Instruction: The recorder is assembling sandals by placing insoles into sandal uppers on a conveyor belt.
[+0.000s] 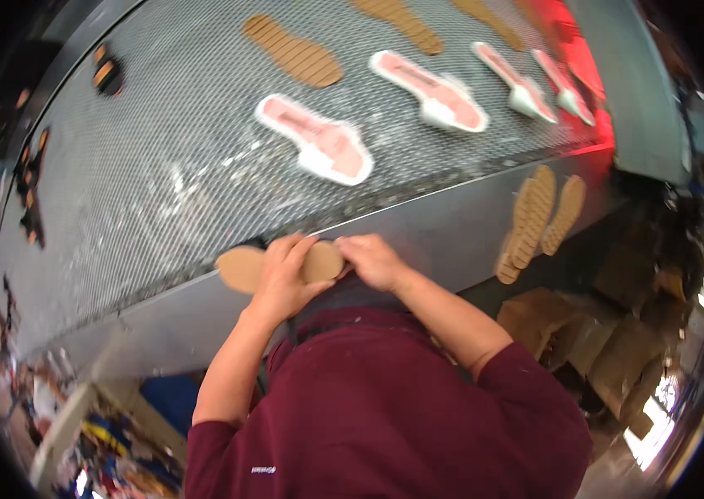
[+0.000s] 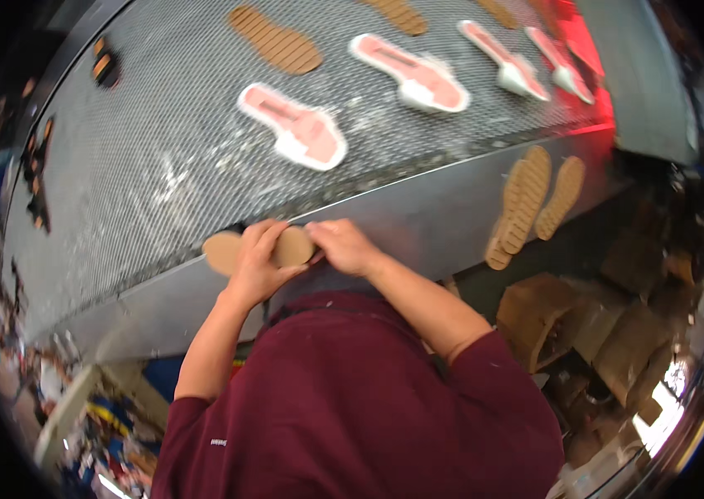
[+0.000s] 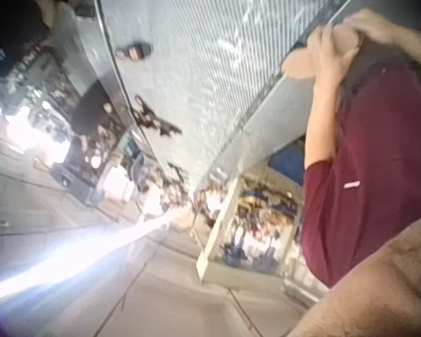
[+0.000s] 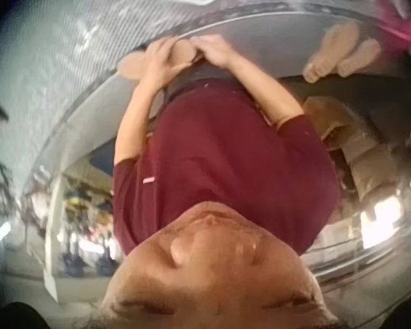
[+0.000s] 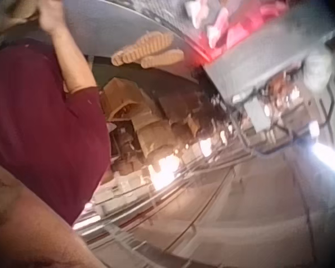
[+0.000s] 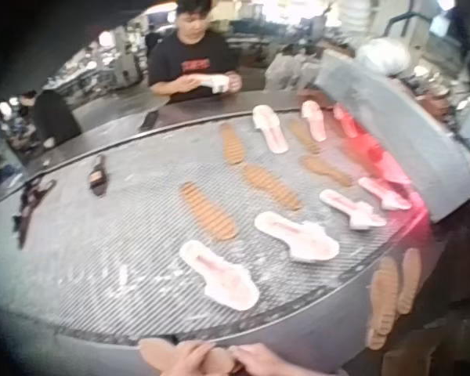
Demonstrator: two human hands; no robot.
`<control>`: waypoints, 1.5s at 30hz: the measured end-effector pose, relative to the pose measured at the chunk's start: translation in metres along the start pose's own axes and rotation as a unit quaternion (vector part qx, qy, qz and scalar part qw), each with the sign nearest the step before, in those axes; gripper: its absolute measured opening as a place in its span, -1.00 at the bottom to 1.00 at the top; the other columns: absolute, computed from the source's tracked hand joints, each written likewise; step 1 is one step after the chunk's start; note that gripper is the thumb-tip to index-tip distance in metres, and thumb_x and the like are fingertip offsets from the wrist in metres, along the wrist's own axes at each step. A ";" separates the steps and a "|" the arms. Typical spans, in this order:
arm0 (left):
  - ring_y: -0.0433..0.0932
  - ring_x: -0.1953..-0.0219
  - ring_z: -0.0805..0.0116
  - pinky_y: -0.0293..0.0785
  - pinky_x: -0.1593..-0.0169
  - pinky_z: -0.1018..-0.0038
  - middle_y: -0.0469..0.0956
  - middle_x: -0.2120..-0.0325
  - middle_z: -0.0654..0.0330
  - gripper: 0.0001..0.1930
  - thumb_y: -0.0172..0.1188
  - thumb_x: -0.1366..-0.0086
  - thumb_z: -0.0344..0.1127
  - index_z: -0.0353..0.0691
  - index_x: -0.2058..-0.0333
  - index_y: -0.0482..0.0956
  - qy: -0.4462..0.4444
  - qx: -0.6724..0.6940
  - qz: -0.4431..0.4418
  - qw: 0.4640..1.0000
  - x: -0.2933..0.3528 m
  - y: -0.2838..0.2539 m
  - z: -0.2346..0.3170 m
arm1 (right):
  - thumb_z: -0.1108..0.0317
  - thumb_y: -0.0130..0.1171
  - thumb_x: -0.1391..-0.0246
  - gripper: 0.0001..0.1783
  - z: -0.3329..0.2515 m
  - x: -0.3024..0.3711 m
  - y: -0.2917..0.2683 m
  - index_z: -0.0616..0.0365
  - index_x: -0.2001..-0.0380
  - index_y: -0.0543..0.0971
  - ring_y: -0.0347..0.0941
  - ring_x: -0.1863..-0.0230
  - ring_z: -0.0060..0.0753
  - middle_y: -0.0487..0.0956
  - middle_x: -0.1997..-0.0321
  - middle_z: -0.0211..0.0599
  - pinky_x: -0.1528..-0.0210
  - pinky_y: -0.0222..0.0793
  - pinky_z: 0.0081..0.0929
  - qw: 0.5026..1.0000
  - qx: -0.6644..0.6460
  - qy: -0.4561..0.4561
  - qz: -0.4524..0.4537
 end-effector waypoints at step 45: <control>0.53 0.23 0.00 0.46 0.17 0.19 0.53 0.24 0.00 -0.19 0.52 0.19 -0.22 -0.28 -0.10 0.40 0.095 -0.089 -0.003 0.991 0.042 0.042 0.057 | 0.13 0.23 -0.08 -0.63 0.001 0.081 0.019 0.27 0.27 0.60 0.54 0.30 -0.36 0.66 0.30 -0.08 0.17 0.45 -0.35 0.967 0.225 -0.114 0.008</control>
Point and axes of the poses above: each hand's wrist, its own x-axis away from the middle knuckle, its own y-axis out of the palm, z = x × y, the point moved 4 cm from there along -x, towards the middle knuckle
